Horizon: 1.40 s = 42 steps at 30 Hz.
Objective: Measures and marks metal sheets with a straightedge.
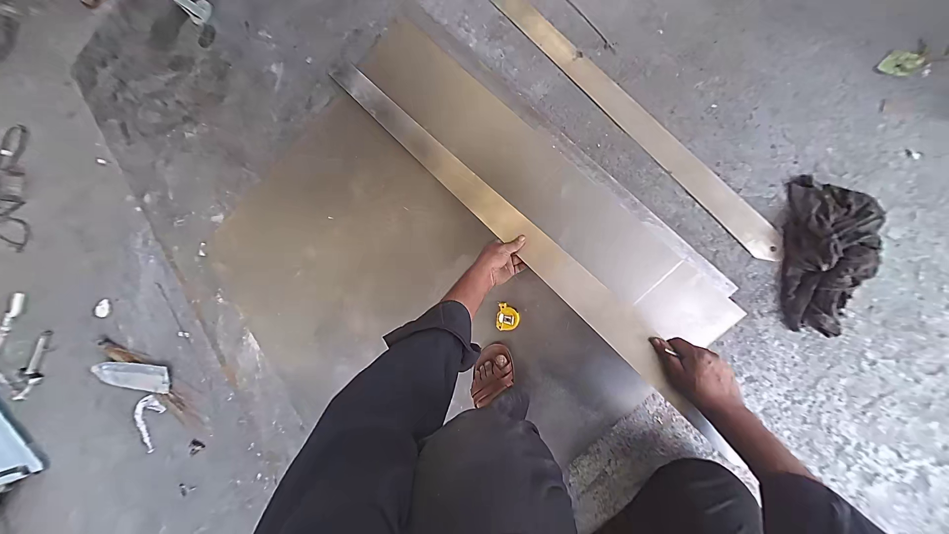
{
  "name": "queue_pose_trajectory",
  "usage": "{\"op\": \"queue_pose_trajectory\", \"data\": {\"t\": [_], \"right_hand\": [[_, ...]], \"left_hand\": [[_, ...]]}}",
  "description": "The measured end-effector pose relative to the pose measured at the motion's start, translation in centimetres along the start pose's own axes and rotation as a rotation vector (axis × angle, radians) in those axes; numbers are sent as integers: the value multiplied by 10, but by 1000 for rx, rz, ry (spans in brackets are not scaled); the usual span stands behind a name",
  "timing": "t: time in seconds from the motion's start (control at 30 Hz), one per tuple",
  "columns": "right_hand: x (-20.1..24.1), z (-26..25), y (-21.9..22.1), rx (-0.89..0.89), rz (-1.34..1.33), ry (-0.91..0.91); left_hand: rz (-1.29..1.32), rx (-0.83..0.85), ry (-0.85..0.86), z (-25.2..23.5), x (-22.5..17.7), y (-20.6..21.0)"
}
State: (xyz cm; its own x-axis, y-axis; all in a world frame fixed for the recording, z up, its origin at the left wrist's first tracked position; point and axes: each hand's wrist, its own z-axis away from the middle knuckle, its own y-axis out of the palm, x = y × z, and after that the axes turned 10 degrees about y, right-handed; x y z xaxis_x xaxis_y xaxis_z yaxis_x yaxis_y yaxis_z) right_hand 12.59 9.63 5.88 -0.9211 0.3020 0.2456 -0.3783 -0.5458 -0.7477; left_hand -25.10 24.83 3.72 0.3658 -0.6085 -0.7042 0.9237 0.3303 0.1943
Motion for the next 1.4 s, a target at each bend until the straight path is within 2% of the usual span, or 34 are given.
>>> {"op": "queue_pose_trajectory", "data": {"t": [0.1,0.17,0.23,0.43,0.6,0.63,0.7,0.77,0.83,0.93,1.0,1.13,1.23,1.33,1.4], "right_hand": [[-33,10,13,-7,35,-41],[-50,8,26,-71,28,-115],[-61,12,40,-49,43,-141],[-85,40,75,-37,54,-75],[-97,55,88,60,15,39],[-97,54,91,87,34,63],[-97,49,100,107,73,86],[-99,45,113,45,96,40],[-100,47,125,-42,73,-4],[-102,42,132,-173,27,-64],[-102,42,135,-188,-2,-61],[-102,42,136,-179,-24,-21],[-102,39,137,-203,-43,-15],[-103,39,137,-207,-39,5],[-102,37,137,-218,-36,15]], "left_hand": [[-74,50,-51,-2,25,5],[-113,25,-60,-7,31,13],[-139,-12,-73,-9,41,15],[-375,-107,-168,-18,60,18],[-484,-113,-209,-24,63,22],[-580,-115,-230,-23,63,23],[-994,-86,-214,-19,59,24],[-1568,14,-26,-9,52,23],[-1855,194,195,4,41,21],[-2007,574,432,11,27,22],[-2085,815,563,16,21,35],[-2116,1173,694,28,44,78],[-2130,1257,729,30,86,106],[-2140,1155,668,35,126,124],[-2100,1066,677,35,138,126]]}}
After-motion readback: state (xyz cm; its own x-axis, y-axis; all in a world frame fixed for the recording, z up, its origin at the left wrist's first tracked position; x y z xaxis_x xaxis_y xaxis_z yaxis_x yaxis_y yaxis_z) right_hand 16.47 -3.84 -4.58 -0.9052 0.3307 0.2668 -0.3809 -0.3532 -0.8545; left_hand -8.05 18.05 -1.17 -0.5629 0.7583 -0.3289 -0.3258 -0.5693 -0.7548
